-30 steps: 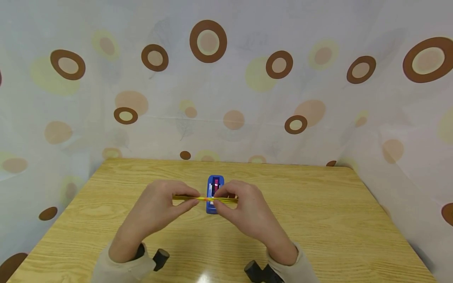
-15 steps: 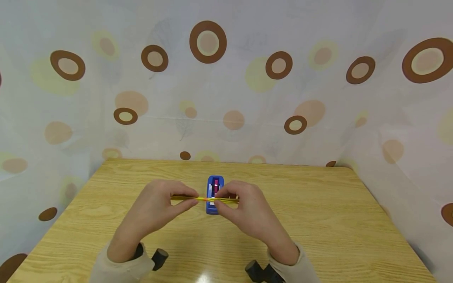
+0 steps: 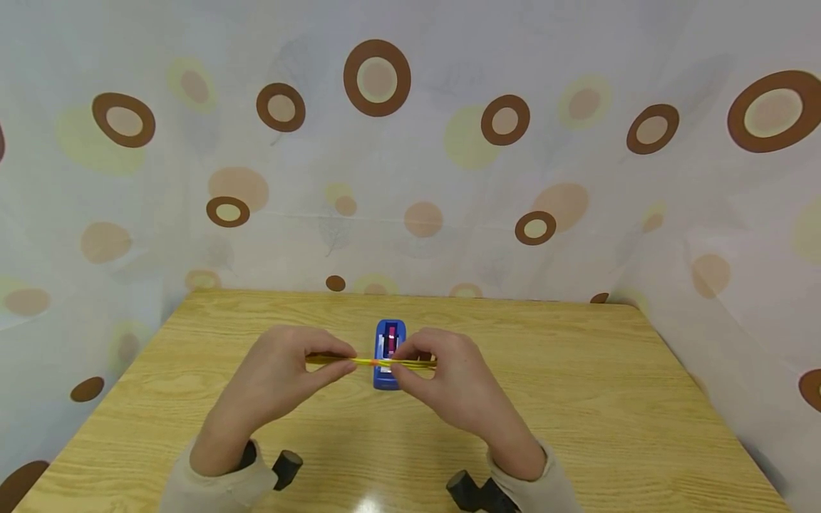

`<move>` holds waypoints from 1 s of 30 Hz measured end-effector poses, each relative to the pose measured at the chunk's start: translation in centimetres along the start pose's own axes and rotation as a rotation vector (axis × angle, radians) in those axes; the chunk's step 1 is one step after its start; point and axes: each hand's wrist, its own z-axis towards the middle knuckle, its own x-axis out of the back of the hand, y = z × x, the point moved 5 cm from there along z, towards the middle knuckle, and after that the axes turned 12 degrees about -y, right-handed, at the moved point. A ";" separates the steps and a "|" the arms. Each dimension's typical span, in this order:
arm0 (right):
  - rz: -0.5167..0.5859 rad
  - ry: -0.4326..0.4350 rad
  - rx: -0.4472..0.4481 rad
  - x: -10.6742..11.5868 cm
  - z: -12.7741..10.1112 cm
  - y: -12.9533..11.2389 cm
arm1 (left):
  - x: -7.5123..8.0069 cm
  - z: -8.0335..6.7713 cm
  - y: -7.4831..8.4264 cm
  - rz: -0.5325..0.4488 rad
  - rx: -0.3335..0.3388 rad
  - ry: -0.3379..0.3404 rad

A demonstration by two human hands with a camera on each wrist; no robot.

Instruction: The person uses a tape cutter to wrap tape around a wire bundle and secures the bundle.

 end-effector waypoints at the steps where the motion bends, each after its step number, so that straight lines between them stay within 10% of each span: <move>1: -0.002 0.000 -0.001 0.0 0.0 0.0 | 0.0 0.0 0.0 -0.001 0.000 0.000; 30: 0.033 -0.001 0.018 0.3 -0.5 0.2 | 0.0 -0.4 -0.1 -0.027 0.007 -0.007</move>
